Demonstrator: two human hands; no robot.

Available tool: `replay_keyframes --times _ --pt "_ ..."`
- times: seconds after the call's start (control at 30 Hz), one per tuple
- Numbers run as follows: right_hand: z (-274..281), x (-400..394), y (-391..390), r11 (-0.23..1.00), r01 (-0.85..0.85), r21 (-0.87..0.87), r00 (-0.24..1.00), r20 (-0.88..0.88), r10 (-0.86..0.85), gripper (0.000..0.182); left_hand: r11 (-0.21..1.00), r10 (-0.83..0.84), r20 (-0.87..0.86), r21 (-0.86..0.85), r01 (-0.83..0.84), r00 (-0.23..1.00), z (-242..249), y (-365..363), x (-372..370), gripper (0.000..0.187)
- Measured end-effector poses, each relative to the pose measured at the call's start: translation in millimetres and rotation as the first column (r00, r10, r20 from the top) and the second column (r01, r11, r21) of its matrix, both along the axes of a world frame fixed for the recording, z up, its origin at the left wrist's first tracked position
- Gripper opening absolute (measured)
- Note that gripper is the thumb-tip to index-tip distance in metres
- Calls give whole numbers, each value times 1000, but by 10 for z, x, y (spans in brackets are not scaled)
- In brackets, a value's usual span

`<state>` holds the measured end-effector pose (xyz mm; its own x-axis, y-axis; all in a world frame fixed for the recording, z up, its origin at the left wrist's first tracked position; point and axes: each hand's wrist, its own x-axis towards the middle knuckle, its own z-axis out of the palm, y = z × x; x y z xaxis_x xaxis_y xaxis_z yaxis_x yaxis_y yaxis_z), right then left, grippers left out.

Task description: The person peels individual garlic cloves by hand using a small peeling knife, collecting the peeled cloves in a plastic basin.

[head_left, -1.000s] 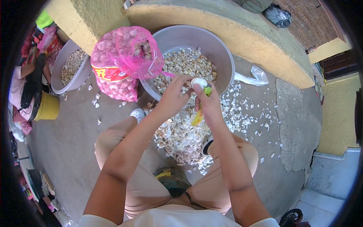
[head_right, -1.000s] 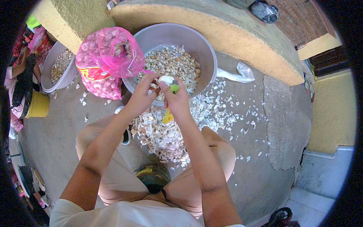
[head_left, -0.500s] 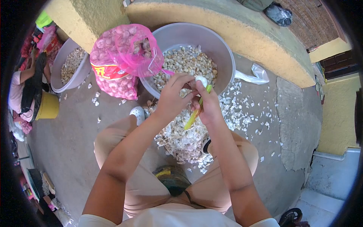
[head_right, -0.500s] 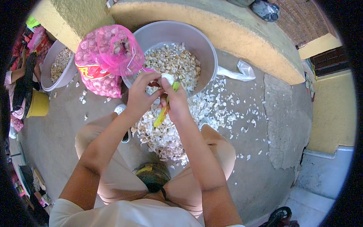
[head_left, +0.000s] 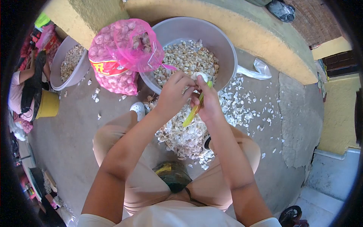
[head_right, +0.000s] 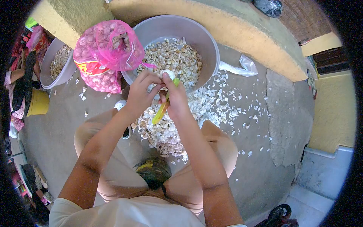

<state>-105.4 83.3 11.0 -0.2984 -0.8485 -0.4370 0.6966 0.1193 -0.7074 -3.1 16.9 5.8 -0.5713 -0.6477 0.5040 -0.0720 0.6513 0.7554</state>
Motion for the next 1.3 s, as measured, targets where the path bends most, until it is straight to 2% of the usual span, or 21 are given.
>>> replay_keyframes --times 0.07,0.37,0.57,0.67,0.7,0.77,0.8,0.87,0.9,0.97,1.1,1.2,1.3 --pt "23 4 -6 1000 2 -4 1000 -5 -2 25 1000 -3 -5 2 3 1000 -12 -19 -7 13" --pt "22 23 -2 999 46 12 998 -52 -45 26 976 30 36 214 -37 999 -10 22 -17 14" --pt "67 -98 -15 985 170 -19 983 -65 -171 31 937 -132 251 347 38 959 -30 -9 9 14" --pt "53 -156 -16 998 56 -7 963 -262 -56 31 947 -52 134 322 6 990 -137 -67 -8 13" --pt "57 -159 -20 1000 6 7 940 -340 -3 32 945 -19 113 327 -19 993 -145 -89 -5 15" --pt "78 -97 -22 995 7 103 820 -570 53 37 939 46 72 338 -68 996 -152 -123 -2 20" --pt "88 -58 -19 989 18 149 738 -670 88 40 898 25 55 438 -46 998 -118 -125 -3 23" --pt "40 -10 -6 994 6 108 497 -863 91 46 783 -11 17 622 -2 1000 -25 -124 11 29" --pt "27 8 2 996 -5 89 357 -930 85 49 796 -47 91 605 -18 995 -2 -123 18 30" --pt "52 36 22 991 -50 123 355 -925 133 48 823 -113 239 567 -44 964 23 -124 30 33" --pt "52 50 14 985 -72 160 337 -925 175 49 792 -153 232 610 -21 961 -91 -160 21 26" --pt "8 63 20 989 -101 105 173 -978 121 47 725 -158 193 689 -19 968 -5 -140 30 26" --pt "-50 40 -18 987 -142 69 525 -840 134 40 704 -120 125 710 -4 985 33 -140 42 26"
